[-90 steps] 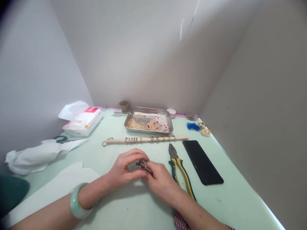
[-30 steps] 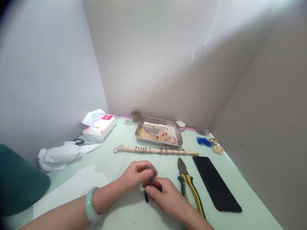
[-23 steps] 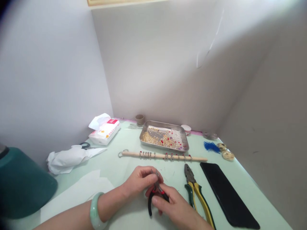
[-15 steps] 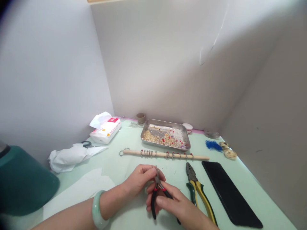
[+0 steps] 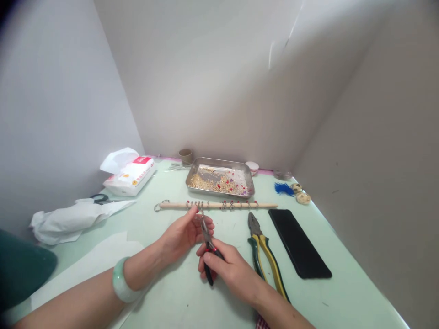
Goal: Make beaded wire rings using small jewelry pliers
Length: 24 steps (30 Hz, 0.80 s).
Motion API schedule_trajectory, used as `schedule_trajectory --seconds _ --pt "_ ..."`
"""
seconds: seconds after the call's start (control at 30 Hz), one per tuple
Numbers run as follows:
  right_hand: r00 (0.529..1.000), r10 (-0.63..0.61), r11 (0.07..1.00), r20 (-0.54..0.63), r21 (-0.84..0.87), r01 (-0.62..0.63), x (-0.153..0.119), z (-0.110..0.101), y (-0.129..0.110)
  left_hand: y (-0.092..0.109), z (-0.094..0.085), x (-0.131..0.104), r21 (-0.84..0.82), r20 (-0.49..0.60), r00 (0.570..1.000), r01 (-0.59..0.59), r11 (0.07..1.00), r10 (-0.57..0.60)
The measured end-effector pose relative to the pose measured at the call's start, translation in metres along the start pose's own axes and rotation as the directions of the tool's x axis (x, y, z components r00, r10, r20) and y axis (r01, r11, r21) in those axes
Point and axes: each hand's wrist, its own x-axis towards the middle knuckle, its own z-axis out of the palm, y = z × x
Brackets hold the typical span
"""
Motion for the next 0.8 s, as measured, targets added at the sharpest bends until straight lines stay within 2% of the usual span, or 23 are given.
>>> schedule_trajectory --seconds 0.1,0.3,0.37,0.43,0.57,0.67,0.8 --pt "1.0 -0.003 0.999 -0.007 -0.036 0.003 -0.0001 0.0007 0.0008 -0.0008 0.0009 -0.0014 0.048 0.017 1.0 0.003 0.999 -0.003" --pt "0.997 0.01 0.998 -0.081 -0.059 -0.015 0.0016 0.0002 -0.0004 -0.0016 0.0012 -0.0041 0.18 0.134 0.991 -0.002 0.984 -0.022" --pt "0.994 -0.017 0.99 -0.111 -0.139 0.002 0.0011 0.0003 -0.002 -0.0023 0.001 -0.0041 0.19 0.131 0.991 -0.008 0.982 -0.017" --pt "0.987 -0.067 0.953 -0.145 -0.302 0.02 0.0001 0.0009 -0.0039 -0.0034 0.0009 -0.0038 0.201 0.13 0.991 -0.024 0.979 -0.002" --pt "0.952 -0.223 0.772 -0.21 -0.635 0.04 -0.001 0.0023 -0.0053 -0.0047 0.0016 -0.0025 0.258 0.162 0.984 -0.117 0.959 0.076" --pt "0.931 -0.304 0.685 -0.204 -0.726 0.064 -0.0008 0.0012 -0.0026 -0.0028 0.0024 -0.0026 0.34 0.159 0.976 -0.195 0.92 0.148" --pt "0.958 -0.233 0.688 -0.169 -0.724 0.04 -0.0017 -0.0017 0.0037 0.0005 0.0029 -0.0056 0.465 0.184 0.97 -0.228 0.855 0.159"
